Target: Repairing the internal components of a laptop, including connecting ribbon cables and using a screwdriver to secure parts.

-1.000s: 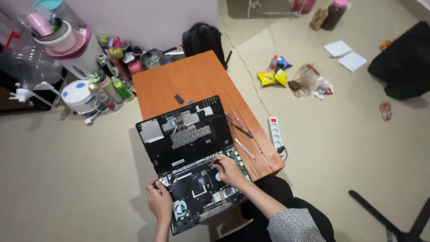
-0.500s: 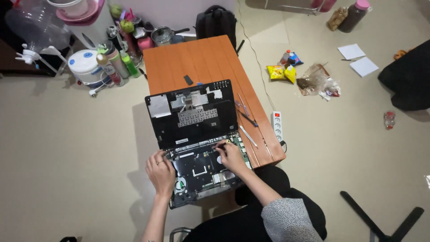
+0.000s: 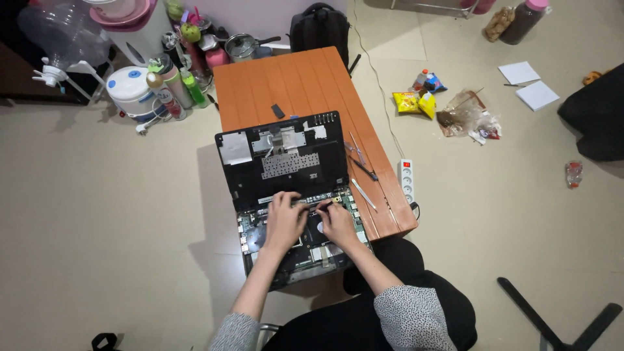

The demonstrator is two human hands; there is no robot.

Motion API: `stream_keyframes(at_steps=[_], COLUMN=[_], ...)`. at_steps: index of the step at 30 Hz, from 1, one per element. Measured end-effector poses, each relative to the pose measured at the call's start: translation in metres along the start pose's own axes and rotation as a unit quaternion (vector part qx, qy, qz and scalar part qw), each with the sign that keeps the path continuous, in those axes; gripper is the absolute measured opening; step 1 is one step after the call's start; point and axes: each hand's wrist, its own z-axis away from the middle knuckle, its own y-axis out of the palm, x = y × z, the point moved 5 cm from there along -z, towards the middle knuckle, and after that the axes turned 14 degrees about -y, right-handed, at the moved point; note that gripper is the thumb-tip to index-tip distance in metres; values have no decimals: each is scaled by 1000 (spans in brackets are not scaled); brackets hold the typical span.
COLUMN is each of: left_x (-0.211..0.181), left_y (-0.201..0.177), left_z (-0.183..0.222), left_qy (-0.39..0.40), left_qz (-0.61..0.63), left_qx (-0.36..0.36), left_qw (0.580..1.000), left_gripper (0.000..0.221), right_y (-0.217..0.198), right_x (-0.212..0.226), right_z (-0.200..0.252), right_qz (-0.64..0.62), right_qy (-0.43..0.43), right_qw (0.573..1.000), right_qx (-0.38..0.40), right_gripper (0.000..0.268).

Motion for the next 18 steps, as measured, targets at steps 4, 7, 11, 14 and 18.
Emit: stream_keyframes(at_steps=[4, 7, 11, 14, 18], left_x=[-12, -9, -3, 1, 2], left_y=[8, 11, 19, 26, 29], left_z=[-5, -7, -10, -9, -1], left_qy=[-13, -31, -24, -26, -38], left_qz=[4, 34, 98, 129, 153], left_qx=[32, 32, 43, 54, 45], left_qw=[999, 998, 994, 990, 987], left_gripper=[11, 10, 15, 16, 23], right_y=[-9, -6, -11, -12, -12], right_x=[9, 5, 11, 13, 10], right_z=[-4, -1, -4, -7, -6], right_qz=[27, 9, -10, -25, -43], right_qy=[-18, 8, 29, 52, 71], right_qw=[999, 1000, 999, 998, 996], right_qx=[-13, 4, 10, 24, 12], right_gripper=[12, 8, 8, 11, 9])
